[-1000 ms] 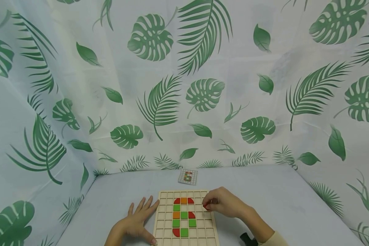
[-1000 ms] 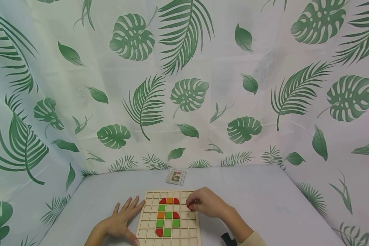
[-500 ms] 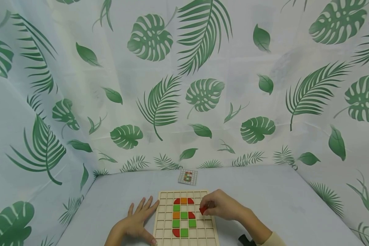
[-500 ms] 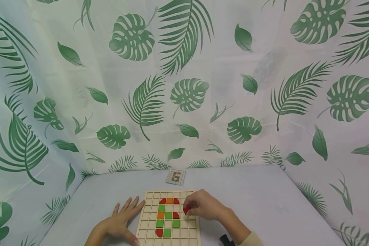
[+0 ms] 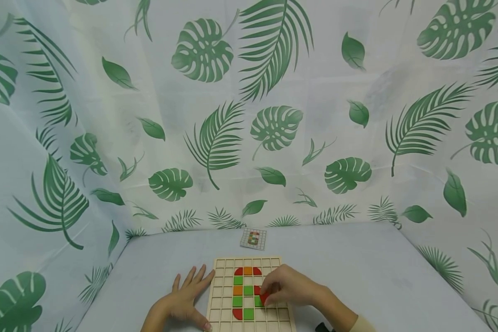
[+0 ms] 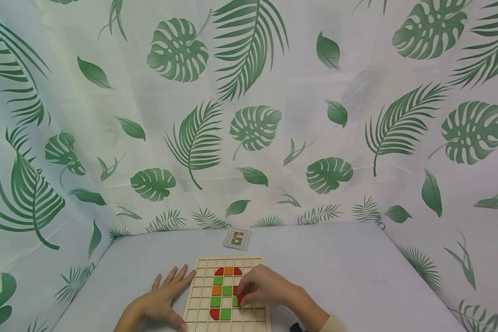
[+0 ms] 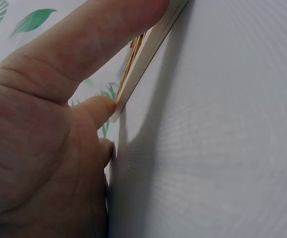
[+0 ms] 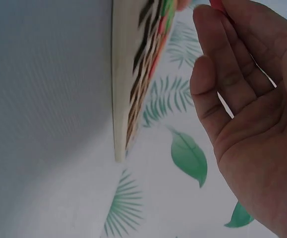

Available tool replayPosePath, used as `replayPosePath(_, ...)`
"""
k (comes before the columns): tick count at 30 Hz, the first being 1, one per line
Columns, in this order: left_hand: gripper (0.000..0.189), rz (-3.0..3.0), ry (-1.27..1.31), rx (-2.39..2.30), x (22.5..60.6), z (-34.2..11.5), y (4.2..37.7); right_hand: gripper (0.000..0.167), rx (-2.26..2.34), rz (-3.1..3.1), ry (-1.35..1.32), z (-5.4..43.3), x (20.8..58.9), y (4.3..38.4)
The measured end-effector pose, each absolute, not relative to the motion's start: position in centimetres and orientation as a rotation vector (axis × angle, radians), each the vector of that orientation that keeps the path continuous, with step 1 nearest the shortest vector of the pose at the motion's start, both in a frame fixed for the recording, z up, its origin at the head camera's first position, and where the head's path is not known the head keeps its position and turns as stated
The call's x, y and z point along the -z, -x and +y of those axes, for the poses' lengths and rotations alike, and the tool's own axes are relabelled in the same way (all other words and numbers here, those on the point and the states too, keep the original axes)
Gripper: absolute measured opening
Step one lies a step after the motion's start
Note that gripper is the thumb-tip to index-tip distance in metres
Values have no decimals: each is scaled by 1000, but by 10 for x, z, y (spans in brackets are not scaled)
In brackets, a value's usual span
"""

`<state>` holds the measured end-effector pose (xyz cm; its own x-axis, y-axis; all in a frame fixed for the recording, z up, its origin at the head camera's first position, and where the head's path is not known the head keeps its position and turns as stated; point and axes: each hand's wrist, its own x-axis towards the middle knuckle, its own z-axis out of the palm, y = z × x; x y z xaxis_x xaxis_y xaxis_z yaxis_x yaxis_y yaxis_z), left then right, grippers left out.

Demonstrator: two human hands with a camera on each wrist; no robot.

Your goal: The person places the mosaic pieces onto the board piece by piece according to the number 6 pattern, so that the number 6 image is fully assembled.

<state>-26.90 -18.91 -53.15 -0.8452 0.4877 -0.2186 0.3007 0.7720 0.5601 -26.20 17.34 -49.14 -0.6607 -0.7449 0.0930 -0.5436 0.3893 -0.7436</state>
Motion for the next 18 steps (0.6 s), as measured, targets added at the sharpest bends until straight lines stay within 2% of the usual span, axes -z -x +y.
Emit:
replayPosePath(6, 135, 2619, -609, -738, 532, -189, 269, 10, 1041, 2400, 1298, 163, 499, 261)
replayPosePath(18, 135, 2618, -596, -738, 529, -188, 267, 12, 919, 2432, 1328, 157, 505, 258)
